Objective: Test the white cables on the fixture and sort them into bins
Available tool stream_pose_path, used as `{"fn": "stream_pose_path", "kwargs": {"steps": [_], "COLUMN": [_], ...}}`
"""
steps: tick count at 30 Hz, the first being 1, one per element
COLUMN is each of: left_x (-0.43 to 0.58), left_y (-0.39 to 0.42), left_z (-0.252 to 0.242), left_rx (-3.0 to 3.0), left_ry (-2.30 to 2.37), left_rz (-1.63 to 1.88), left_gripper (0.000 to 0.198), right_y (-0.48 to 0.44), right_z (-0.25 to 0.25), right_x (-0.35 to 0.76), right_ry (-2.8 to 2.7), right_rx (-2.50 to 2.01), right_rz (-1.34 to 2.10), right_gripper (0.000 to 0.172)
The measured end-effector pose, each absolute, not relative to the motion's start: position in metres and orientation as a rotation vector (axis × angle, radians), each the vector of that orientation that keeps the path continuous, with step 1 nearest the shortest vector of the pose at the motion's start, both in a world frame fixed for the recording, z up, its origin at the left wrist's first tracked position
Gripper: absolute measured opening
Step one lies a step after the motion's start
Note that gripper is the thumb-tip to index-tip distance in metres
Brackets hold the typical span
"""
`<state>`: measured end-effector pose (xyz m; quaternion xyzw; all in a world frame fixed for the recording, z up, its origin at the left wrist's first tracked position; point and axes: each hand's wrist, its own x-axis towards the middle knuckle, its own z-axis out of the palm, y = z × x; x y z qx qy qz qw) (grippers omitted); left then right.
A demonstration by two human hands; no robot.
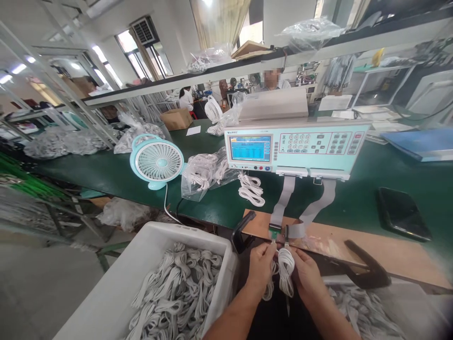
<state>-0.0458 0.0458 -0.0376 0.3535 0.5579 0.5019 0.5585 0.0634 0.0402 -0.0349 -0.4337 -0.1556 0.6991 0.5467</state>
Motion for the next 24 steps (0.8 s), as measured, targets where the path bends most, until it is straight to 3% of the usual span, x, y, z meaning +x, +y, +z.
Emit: {"fn": "stream_pose_path", "kwargs": {"steps": [18, 24], "left_x": [-0.040, -0.039], "left_y": [0.057, 0.060], "left_z": [-0.024, -0.028], "left_rx": [1.018, 1.059], "left_ry": [1.395, 1.389], "left_rz": [1.237, 1.277], "left_gripper": [0.039, 0.048], "right_y": [0.045, 0.047], "right_z": [-0.036, -0.044], "right_x": [0.069, 0.072], "right_ry": [-0.495, -0.558], "right_rx": [-1.194, -1.201], "right_rz": [1.594, 1.522], "right_gripper": [0.050, 0.049]}}
